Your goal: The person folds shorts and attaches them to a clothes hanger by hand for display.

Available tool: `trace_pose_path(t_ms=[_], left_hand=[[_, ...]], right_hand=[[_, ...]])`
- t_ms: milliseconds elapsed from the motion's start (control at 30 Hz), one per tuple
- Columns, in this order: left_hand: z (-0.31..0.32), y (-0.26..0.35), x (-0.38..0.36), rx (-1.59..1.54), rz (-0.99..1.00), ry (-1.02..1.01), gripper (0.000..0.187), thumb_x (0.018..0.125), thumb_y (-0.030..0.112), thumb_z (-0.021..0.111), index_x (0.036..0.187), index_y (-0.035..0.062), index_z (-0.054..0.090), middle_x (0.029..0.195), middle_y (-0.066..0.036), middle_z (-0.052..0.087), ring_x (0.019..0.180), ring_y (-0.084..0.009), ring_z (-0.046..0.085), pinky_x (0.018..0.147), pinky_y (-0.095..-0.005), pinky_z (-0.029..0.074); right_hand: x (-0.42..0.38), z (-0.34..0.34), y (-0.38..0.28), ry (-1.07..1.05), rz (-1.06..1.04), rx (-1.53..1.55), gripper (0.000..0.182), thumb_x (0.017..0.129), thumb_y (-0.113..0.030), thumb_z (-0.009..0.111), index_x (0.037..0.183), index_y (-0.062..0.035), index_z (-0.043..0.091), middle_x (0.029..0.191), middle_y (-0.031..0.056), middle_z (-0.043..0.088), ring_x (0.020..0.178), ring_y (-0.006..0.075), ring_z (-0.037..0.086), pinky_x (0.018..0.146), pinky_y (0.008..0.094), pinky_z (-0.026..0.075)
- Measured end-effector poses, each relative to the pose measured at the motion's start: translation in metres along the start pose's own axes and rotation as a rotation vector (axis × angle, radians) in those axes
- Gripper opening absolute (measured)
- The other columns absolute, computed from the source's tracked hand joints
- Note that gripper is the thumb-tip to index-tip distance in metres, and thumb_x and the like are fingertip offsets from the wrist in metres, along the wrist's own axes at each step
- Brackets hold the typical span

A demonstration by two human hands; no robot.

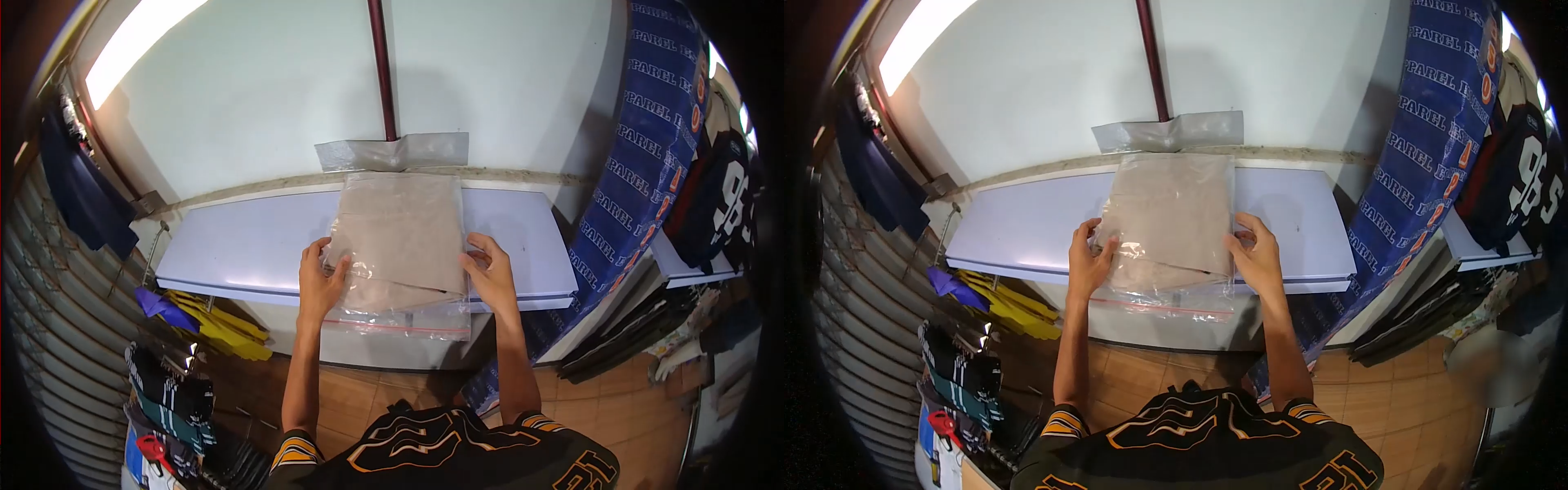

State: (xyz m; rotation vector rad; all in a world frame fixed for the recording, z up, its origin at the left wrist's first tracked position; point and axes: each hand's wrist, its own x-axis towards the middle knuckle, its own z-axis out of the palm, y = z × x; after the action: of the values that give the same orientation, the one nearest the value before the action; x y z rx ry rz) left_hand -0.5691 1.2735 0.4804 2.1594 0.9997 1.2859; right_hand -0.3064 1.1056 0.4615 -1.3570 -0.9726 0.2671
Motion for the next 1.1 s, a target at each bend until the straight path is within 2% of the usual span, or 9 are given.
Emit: trace_pose_path(t_ms=[133,233,333,467,633,700,800,1000,1100], left_hand=[[0.009,-0.016,0.015,-0.124,-0.035,-0.06,0.054,0.083,0.012,0.077,0.129,-0.0013,0.051,0.109,-0.019,0.065,0.098,-0.0268,0.062,0.085,-0.0361,0.052],[0.013,-0.023,0.019,-0.065,-0.028,-0.077,0.059,0.081,0.009,0.078,0.131,-0.0014,0.048,0.105,-0.02,0.066,0.092,-0.026,0.064,0.08,-0.035,0.053],[0.013,-0.018,0.02,-0.081,-0.064,-0.091,0.064,0.076,0.013,0.081,0.131,0.0018,0.05,0.112,-0.025,0.063,0.102,-0.0368,0.061,0.089,-0.0425,0.05],[0.011,-0.008,0.02,-0.095,-0.106,-0.096,0.062,0.076,0.014,0.081,0.13,0.003,0.051,0.112,-0.024,0.062,0.103,-0.0362,0.059,0.089,-0.0424,0.048],[0.02,0.005,0.012,0.309,0.142,0.101,0.039,0.083,0.011,0.071,0.12,0.006,0.058,0.1,-0.015,0.062,0.097,-0.0342,0.056,0.084,-0.0428,0.045],[0.021,0.007,0.01,0.309,0.153,0.128,0.032,0.085,0.009,0.069,0.116,0.0062,0.06,0.097,-0.014,0.062,0.095,-0.0337,0.057,0.082,-0.0429,0.045],[0.02,0.014,0.008,0.268,0.162,0.168,0.022,0.086,0.006,0.066,0.108,0.0061,0.063,0.093,-0.013,0.062,0.089,-0.0329,0.057,0.079,-0.0424,0.046],[0.009,0.052,-0.032,0.177,0.168,0.292,0.011,0.086,0.003,0.064,0.097,0.0042,0.064,0.087,-0.012,0.064,0.084,-0.0318,0.058,0.075,-0.0405,0.047],[0.0,0.074,-0.071,0.177,0.127,0.339,0.008,0.084,-0.001,0.063,0.09,0.0032,0.065,0.087,-0.012,0.065,0.083,-0.0309,0.059,0.075,-0.0392,0.047]], right_hand=[[0.004,0.008,-0.004,0.002,0.107,-0.042,0.05,0.082,-0.009,0.076,0.127,0.0035,0.056,0.114,0.0155,0.066,0.091,0.0158,0.062,0.077,0.029,0.053],[0.01,0.016,0.0,0.048,0.082,-0.158,0.055,0.078,-0.014,0.079,0.126,0.001,0.058,0.105,0.0154,0.069,0.077,0.0144,0.064,0.069,0.029,0.054],[0.012,0.02,-0.003,0.053,0.102,-0.199,0.057,0.076,-0.015,0.081,0.126,-0.0005,0.057,0.101,0.0159,0.07,0.073,0.0151,0.064,0.069,0.0297,0.054],[0.013,0.026,-0.005,0.059,0.104,-0.227,0.056,0.075,-0.013,0.079,0.126,-0.0034,0.058,0.098,0.0177,0.07,0.072,0.021,0.065,0.072,0.0327,0.054],[0.011,0.028,-0.011,0.078,0.01,-0.303,0.051,0.076,-0.011,0.074,0.124,-0.0049,0.059,0.101,0.0199,0.069,0.081,0.0295,0.068,0.08,0.0366,0.053],[0.009,0.026,-0.02,-0.01,0.088,-0.275,0.044,0.079,-0.009,0.069,0.122,-0.0034,0.061,0.108,0.0206,0.068,0.096,0.0337,0.067,0.088,0.0376,0.051],[0.009,0.027,-0.001,0.042,-0.098,-0.258,0.044,0.079,-0.006,0.07,0.122,-0.0016,0.063,0.115,0.0158,0.068,0.091,0.0232,0.066,0.082,0.0316,0.051],[-0.018,0.007,-0.03,-0.018,-0.257,-0.125,0.041,0.082,0.003,0.061,0.123,-0.0012,0.062,0.126,0.0171,0.062,0.118,0.0301,0.059,0.099,0.0331,0.045],[-0.037,-0.011,-0.035,-0.077,-0.305,-0.097,0.042,0.082,0.005,0.061,0.124,-0.0009,0.062,0.125,0.0171,0.063,0.116,0.0296,0.06,0.098,0.034,0.046]])
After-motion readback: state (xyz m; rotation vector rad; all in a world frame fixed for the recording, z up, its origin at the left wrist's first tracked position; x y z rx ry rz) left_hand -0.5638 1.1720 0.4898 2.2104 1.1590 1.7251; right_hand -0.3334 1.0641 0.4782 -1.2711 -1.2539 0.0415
